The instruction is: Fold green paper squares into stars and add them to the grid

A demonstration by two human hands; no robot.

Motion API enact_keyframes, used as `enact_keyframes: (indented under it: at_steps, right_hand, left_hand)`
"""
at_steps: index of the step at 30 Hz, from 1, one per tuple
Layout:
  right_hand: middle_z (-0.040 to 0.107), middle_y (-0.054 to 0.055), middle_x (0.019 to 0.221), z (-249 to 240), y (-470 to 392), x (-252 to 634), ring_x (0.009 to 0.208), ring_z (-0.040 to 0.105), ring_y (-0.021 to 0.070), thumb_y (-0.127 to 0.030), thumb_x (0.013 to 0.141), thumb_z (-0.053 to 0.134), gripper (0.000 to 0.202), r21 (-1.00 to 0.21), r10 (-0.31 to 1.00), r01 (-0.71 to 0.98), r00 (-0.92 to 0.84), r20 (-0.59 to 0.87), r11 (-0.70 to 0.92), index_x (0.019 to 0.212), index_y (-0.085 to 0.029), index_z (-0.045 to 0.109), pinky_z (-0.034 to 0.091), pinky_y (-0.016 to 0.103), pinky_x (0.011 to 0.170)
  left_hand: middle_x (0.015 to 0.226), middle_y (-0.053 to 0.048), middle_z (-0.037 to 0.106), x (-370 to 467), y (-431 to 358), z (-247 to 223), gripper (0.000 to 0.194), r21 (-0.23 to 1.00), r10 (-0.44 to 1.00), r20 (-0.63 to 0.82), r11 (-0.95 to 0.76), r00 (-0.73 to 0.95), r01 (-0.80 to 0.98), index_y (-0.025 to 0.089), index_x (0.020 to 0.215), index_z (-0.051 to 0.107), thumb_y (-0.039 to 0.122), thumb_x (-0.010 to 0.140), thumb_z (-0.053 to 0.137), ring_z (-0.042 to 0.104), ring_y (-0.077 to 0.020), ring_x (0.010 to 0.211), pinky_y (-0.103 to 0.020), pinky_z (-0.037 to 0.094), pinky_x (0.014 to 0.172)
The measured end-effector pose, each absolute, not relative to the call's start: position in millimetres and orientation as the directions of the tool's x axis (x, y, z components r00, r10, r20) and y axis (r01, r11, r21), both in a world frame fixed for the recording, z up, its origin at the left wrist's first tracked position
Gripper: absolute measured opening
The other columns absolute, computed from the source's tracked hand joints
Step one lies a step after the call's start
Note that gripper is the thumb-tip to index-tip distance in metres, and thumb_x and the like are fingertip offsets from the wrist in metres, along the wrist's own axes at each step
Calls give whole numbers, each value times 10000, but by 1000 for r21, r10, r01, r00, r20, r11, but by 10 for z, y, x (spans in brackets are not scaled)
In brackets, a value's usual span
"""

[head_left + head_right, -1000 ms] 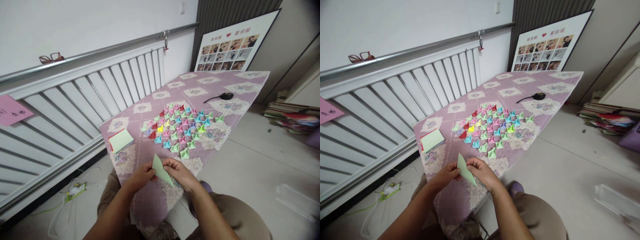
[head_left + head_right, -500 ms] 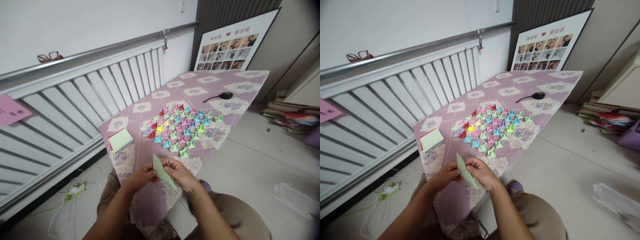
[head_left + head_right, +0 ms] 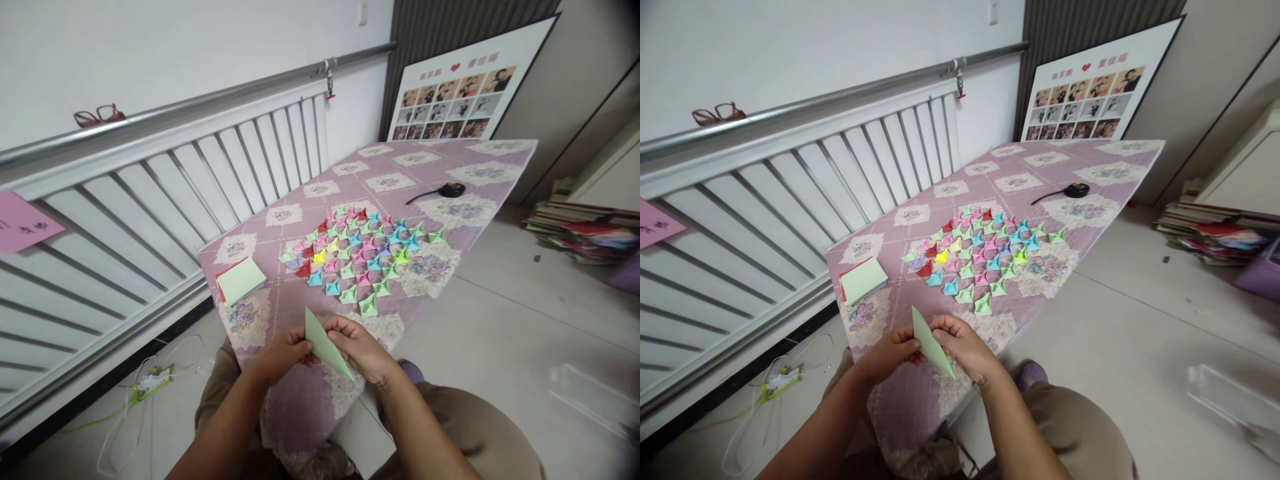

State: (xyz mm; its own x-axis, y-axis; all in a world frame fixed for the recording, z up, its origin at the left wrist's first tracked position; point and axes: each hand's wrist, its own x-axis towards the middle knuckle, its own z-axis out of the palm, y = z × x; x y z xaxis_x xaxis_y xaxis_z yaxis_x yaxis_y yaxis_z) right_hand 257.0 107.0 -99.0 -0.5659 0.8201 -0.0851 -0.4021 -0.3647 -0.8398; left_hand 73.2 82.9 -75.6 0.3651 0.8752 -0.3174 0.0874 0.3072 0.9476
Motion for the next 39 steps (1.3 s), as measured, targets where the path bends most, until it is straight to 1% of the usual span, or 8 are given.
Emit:
enact_keyframes:
  at_steps: [5,14,22,29,31,35,37,39]
  right_hand:
    - [610,-16,730,-963,1074,2571,629,564,124,-421,730,707,279,-856,826,-377,-555,-96,-353,851,-196,595,425,267,606]
    - [588,-25,722,-965,1129,2576,615,499,94,-449,778,626,286,-976,857,-139,-510,-76,-169,846,-176,578,370,222,570]
    - [592,-27,696,-941,1135,2597,611,506,100,-457,726,680,315,-981,811,-111,-582,-68,-162,804,-172,573,365,219,564]
    - [573,-28,655,-995,1119,2552,595,515,115,-460,749,650,301,-984,843,-83,-531,-91,-159,762,-180,540,380,228,548]
    - [548,-41,638,-1035,1123,2520,561,487,103,-449,761,632,283,-989,870,-89,-490,-57,-115,796,-187,529,360,220,521]
    - [430,-97,562,-1083,1123,2451,496,403,93,-366,793,585,267,-1000,947,-20,-320,26,21,981,-216,470,308,209,486]
    - [377,-105,553,-1088,1116,2433,498,376,91,-329,806,557,208,-995,966,50,-249,74,89,948,-221,449,299,208,493]
    - [371,-94,569,-1087,1106,2433,517,369,89,-307,823,522,119,-986,962,99,-252,107,135,852,-218,450,300,208,505]
  left_hand:
    - [773,-46,623,761,828,-694,327,941,877,-337,307,342,141,120,931,643,387,744,616,564,-134,666,-276,444,662]
    - [701,-3,592,731,877,-830,199,917,909,-314,214,276,336,131,879,609,231,762,482,543,-127,638,-258,435,632]
    - [677,1,580,720,880,-821,175,925,916,-296,205,270,319,135,843,604,213,755,474,527,-122,614,-253,420,611]
    - [702,-5,598,759,854,-798,246,930,899,-366,348,242,117,131,846,584,333,708,611,544,-112,605,-252,421,614]
    - [656,10,578,776,856,-810,265,927,906,-372,374,201,27,137,799,562,359,687,654,524,-98,579,-238,408,596]
    - [648,27,562,807,871,-831,359,907,916,-383,397,116,-139,147,793,545,392,621,743,491,-73,542,-212,382,554]
    - [684,22,575,813,875,-835,400,893,915,-390,404,104,-199,150,829,554,391,597,775,501,-72,547,-209,384,547]
    - [705,17,585,810,876,-841,420,878,914,-391,406,110,-253,153,856,562,381,589,794,519,-78,561,-209,392,547]
